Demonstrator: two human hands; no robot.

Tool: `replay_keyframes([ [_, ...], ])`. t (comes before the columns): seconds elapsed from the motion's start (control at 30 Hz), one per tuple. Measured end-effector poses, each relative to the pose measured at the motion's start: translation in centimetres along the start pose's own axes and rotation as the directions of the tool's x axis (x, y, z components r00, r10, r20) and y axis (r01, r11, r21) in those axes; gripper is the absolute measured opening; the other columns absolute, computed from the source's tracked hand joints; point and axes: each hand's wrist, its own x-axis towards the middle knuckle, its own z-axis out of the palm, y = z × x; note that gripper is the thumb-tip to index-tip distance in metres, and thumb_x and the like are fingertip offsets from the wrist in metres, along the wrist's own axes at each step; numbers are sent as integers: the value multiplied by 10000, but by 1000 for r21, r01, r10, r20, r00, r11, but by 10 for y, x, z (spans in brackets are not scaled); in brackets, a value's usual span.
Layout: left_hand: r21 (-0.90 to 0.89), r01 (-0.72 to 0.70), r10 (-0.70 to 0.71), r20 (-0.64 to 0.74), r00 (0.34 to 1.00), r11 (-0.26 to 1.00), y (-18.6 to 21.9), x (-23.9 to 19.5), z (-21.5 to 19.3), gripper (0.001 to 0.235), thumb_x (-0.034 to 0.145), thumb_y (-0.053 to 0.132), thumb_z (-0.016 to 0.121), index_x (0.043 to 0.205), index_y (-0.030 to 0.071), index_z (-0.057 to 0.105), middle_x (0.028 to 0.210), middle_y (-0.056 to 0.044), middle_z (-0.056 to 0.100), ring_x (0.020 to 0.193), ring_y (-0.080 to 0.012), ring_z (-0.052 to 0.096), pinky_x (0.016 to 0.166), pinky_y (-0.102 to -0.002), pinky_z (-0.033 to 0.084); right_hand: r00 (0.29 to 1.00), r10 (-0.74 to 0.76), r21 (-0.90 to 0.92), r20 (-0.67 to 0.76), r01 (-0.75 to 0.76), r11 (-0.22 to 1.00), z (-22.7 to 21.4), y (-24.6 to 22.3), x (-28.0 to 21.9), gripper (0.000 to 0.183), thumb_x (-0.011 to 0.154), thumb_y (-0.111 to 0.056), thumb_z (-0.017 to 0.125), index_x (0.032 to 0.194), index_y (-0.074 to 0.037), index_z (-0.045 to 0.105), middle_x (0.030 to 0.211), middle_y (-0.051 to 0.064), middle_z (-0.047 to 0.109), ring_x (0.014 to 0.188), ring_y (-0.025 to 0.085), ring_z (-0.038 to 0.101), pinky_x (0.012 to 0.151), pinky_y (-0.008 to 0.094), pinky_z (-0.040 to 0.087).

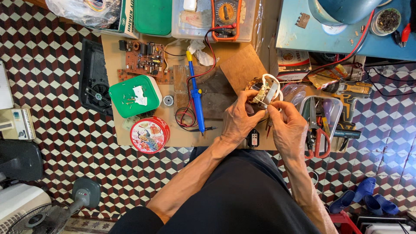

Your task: The person manipulates a small electrical component, likely a motor or transformer, using both hands to adjust and wrap wires around it. The person repeatedly handles the component, twisting and securing wires without using visible tools.

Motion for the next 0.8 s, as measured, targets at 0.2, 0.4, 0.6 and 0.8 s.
replay_keyframes([
  [0.2,-10,14,-14,-35,999,1000,-7,-4,5,558,815,224,868,1247,114,533,871,-29,703,725,-138,705,655,-306,594,999,32,-9,1,-32,999,-1,-7,-1,178,1011,-168,682,1105,-20,706,606,-93,438,523,-2,356,454,227,257],
  [0.4,-92,35,-41,-56,998,995,-9,-8,5,549,838,163,861,1266,115,521,872,-28,701,737,-114,702,662,-290,597,1000,28,-49,3,-27,998,1,-16,-7,171,1001,-173,684,1078,-23,711,587,-75,473,505,9,412,444,226,328],
  [0.6,-79,-21,17,-51,999,997,-7,-9,2,545,853,199,863,1268,134,516,958,-30,705,804,-112,701,678,-274,604,1000,-17,-108,1,17,994,-1,-21,-7,166,1007,-165,679,1070,-15,711,589,-69,481,514,11,438,446,226,361],
  [0.8,-15,-51,49,-70,996,999,-6,-9,4,556,855,192,857,1297,165,522,952,-19,713,805,-119,706,667,-276,596,999,-40,-118,11,41,992,-3,-16,-6,162,1011,-156,681,1067,-8,714,613,-71,444,542,12,391,464,224,336],
])
